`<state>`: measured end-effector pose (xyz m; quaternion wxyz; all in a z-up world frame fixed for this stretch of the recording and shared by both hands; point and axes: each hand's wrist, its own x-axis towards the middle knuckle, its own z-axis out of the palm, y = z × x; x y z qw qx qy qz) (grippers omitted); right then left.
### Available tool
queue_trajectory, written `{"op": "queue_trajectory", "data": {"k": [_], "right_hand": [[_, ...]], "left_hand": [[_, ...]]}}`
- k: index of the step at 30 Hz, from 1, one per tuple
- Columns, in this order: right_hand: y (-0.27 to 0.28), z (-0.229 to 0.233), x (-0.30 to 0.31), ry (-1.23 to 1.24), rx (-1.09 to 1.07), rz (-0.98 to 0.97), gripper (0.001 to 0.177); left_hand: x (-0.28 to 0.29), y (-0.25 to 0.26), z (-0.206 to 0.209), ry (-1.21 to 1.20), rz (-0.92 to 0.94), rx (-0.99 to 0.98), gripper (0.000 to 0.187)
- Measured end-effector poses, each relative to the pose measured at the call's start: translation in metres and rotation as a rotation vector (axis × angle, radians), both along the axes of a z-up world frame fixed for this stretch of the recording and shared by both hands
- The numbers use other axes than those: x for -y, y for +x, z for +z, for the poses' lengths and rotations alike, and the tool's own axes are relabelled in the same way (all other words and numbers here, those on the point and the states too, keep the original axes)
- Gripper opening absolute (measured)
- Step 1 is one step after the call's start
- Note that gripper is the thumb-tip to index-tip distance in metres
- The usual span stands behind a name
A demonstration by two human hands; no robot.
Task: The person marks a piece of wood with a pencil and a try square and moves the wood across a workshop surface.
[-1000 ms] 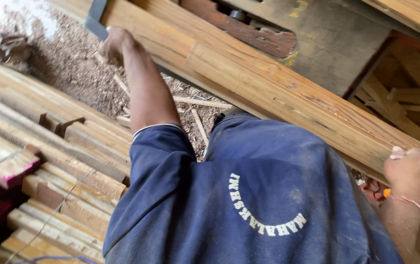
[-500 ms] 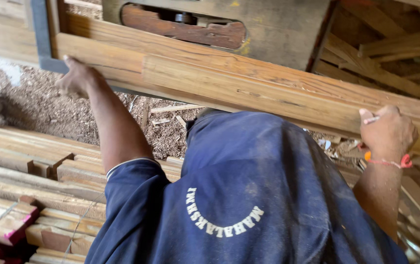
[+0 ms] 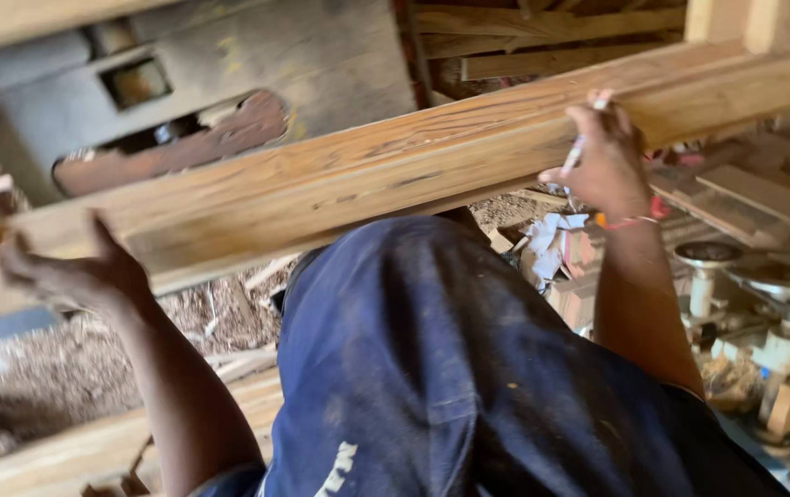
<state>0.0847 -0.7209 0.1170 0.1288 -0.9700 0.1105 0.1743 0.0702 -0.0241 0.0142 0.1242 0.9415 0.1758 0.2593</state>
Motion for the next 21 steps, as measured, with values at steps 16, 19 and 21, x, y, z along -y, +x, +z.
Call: {"op": "queue_trajectory", "data": {"k": [16,19,21], "right_hand": [[0.001,-0.051,0.004,-0.088,0.076,0.116,0.076],[0.002,-0.051,0.006,-0.108,0.057,0.14,0.064],[0.002,-0.05,0.007,-0.1,0.065,0.159,0.059]], "left_hand": [[0.213,0.054,0.113,0.174,-0.635,-1.11,0.135],[0.211,0.055,0.107,0.163,-0.665,-1.076,0.127],[0.212,0.055,0.109,0.151,-0.68,-1.059,0.116]]}}
